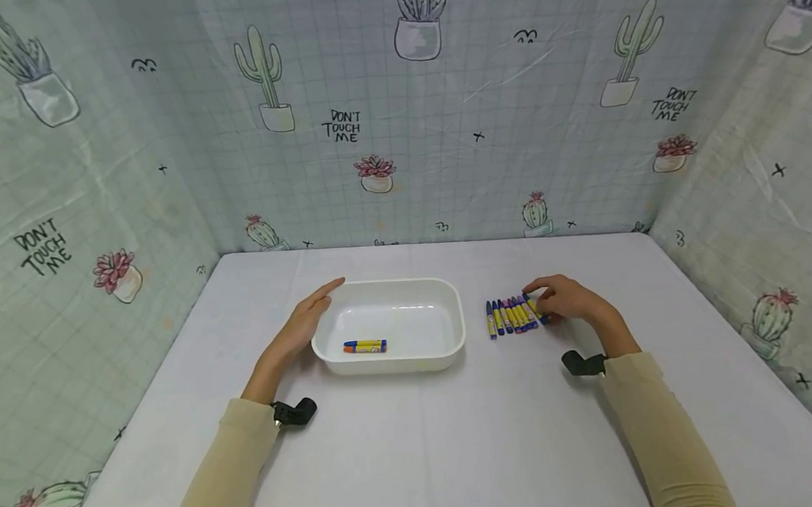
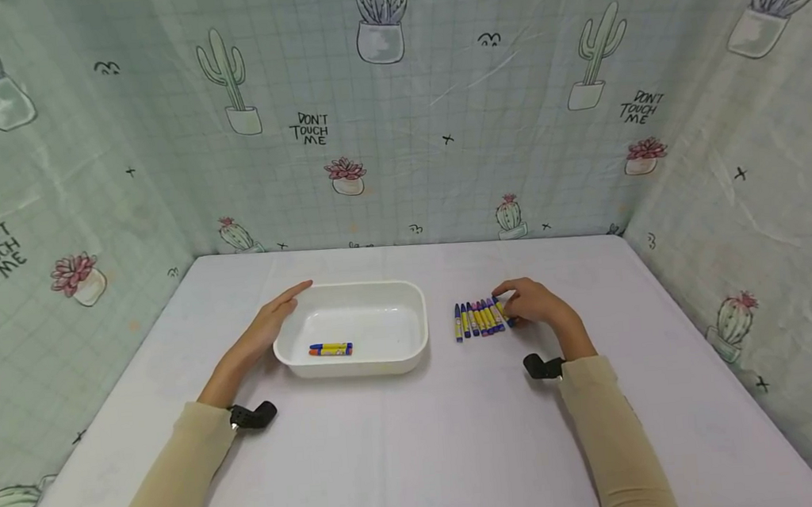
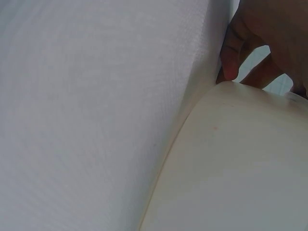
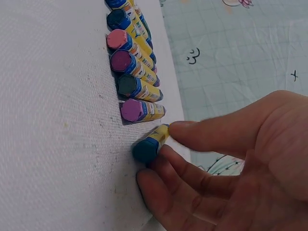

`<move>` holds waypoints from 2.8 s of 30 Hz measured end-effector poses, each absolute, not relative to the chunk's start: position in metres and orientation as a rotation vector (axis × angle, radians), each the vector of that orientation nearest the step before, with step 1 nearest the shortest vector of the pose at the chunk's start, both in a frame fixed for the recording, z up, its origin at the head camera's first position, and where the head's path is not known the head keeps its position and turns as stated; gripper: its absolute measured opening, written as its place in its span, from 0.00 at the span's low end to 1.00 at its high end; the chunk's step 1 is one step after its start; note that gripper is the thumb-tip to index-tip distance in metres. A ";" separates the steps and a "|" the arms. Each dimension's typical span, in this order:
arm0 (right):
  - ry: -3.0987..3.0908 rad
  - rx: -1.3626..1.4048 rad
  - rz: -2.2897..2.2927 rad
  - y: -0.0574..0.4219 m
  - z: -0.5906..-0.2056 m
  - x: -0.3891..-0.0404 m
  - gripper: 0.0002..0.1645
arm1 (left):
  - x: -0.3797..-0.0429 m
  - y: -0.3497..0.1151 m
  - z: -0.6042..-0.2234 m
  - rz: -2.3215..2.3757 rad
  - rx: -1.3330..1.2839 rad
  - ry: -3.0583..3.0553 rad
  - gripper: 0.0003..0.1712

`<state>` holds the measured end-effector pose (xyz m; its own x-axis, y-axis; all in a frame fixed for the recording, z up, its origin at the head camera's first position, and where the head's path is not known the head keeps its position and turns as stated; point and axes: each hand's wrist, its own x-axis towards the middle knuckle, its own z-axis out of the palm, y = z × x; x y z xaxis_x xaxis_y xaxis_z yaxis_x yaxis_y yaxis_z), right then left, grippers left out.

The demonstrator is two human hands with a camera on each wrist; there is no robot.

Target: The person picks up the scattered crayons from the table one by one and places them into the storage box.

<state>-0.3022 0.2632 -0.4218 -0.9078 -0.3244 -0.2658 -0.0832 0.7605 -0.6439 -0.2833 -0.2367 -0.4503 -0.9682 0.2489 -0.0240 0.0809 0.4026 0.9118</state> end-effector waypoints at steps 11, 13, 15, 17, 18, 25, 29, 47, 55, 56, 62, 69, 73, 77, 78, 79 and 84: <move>2.630 -0.258 -0.899 0.263 -0.425 -0.305 0.32 | -0.285 -0.237 -0.453 1.612 0.314 2.504 0.29; 2.640 -0.253 -0.879 0.262 -0.426 -0.306 0.32 | -0.285 -0.237 -0.453 1.614 0.323 2.503 0.29; 2.640 -0.242 -0.872 0.262 -0.426 -0.306 0.33 | -0.285 -0.237 -0.453 1.615 0.331 2.501 0.29; 2.634 -0.239 -0.865 0.262 -0.427 -0.306 0.33 | -0.285 -0.237 -0.453 1.621 0.329 2.495 0.29; 2.630 -0.242 -0.863 0.262 -0.427 -0.307 0.33 | -0.285 -0.237 -0.452 1.623 0.328 2.494 0.29; 2.614 -0.211 -0.885 0.262 -0.428 -0.308 0.32 | -0.286 -0.237 -0.452 1.612 0.317 2.499 0.29; 2.605 -0.204 -0.912 0.263 -0.426 -0.307 0.33 | -0.285 -0.238 -0.452 1.607 0.309 2.499 0.29; 2.601 -0.185 -0.933 0.263 -0.420 -0.304 0.34 | -0.283 -0.236 -0.449 1.604 0.290 2.500 0.28; 2.586 -0.173 -0.912 0.261 -0.412 -0.301 0.33 | -0.282 -0.235 -0.448 1.615 0.289 2.492 0.29; 2.584 -0.171 -0.911 0.260 -0.411 -0.300 0.34 | -0.282 -0.235 -0.448 1.615 0.288 2.493 0.29; 2.584 -0.163 -0.913 0.259 -0.408 -0.300 0.33 | -0.283 -0.235 -0.449 1.613 0.292 2.493 0.29; 2.607 -0.197 -0.924 0.254 -0.405 -0.300 0.32 | -0.284 -0.238 -0.449 1.600 0.301 2.517 0.29; 2.614 -0.230 -0.949 0.252 -0.402 -0.299 0.32 | -0.284 -0.238 -0.449 1.600 0.316 2.513 0.29; 2.614 -0.287 -0.966 0.250 -0.398 -0.297 0.32 | -0.284 -0.237 -0.450 1.583 0.311 2.520 0.29; 2.617 -0.299 -0.967 0.250 -0.397 -0.297 0.32 | -0.284 -0.237 -0.450 1.582 0.311 2.521 0.29; 2.622 -0.311 -0.966 0.249 -0.397 -0.297 0.32 | -0.284 -0.237 -0.450 1.582 0.311 2.521 0.29; 2.639 -0.340 -0.950 0.242 -0.391 -0.298 0.31 | -0.284 -0.237 -0.451 1.590 0.329 2.518 0.29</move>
<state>-0.2979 0.2422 -0.3911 -0.9222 -0.3237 -0.2116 -0.1144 0.7512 -0.6501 -0.2842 -0.2374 -0.4508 -0.9655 0.2604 -0.0060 0.1066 0.4159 0.9031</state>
